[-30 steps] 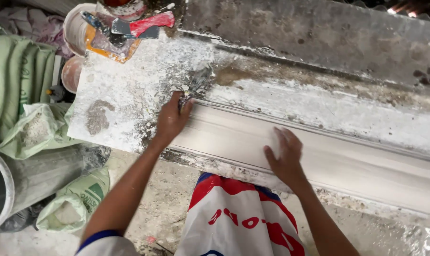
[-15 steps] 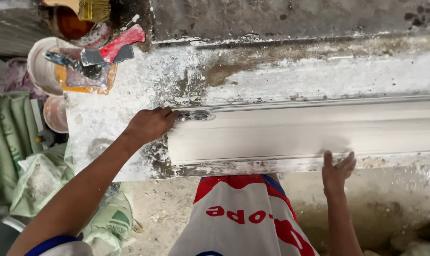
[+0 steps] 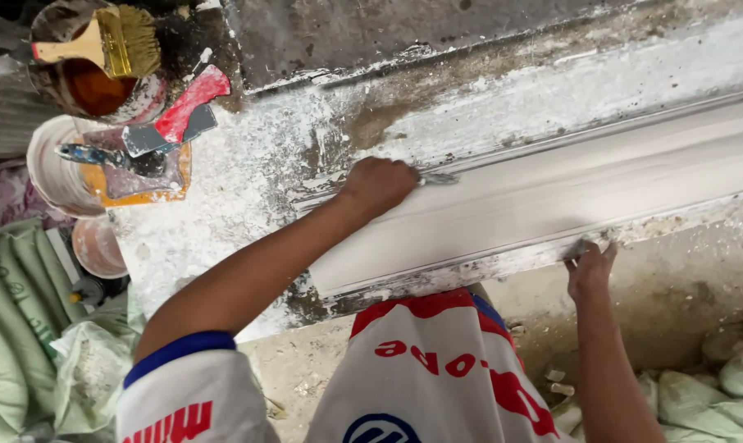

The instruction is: The person sands a long white molding piece on a workbench using a sanding block, moving back and forth along its length. They then switch to a green brush to sweep dust off the molding and the workbench surface.

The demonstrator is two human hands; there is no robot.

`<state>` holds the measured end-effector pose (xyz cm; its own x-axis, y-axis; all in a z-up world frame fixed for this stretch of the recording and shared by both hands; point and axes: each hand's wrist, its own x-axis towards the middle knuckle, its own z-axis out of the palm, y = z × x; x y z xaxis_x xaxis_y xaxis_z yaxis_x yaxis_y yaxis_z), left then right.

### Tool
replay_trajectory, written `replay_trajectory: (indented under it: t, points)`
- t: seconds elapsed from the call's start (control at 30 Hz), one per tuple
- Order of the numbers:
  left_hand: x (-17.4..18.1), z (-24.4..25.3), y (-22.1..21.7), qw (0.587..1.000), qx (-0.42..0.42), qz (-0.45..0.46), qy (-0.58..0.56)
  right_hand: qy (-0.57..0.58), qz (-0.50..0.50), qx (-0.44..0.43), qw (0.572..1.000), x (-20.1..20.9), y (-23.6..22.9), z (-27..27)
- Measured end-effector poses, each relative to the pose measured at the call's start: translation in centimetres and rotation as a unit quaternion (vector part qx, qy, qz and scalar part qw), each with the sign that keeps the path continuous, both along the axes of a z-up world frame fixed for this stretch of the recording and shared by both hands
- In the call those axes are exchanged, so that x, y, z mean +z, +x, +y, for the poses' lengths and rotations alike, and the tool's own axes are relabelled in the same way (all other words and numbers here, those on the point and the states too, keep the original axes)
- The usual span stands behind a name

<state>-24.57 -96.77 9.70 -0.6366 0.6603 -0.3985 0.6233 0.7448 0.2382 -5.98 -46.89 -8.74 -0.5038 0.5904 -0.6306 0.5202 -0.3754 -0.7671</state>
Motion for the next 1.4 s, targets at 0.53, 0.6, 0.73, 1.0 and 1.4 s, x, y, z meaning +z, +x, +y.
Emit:
replay_trajectory:
  t: [0.53, 0.6, 0.73, 1.0, 1.4]
  points:
    - [4.1, -4.0, -0.3, 0.991, -0.028, -0.086, -0.100, 0.148, 0.060, 0.096, 0.983, 4.0, -0.6, -6.4]
    - [0.6, 3.0, -2.3, 0.999, -0.047, -0.019, 0.019, 0.156, -0.027, 0.103, 0.982, 6.2, -1.0, -7.3]
    - [-5.2, 16.1, -5.7, 0.992, -0.036, 0.048, 0.115, 0.137, 0.040, 0.107, 0.984, 4.4, -0.2, -6.2]
    - [1.4, 4.4, -2.0, 0.998, 0.007, -0.062, -0.023, 0.141, 0.031, 0.135, 0.980, 3.5, -0.3, -5.7]
    - [2.8, 1.8, -0.9, 0.999, -0.013, -0.016, -0.047, 0.139, -0.056, 0.167, 0.974, 7.1, -1.3, -7.4]
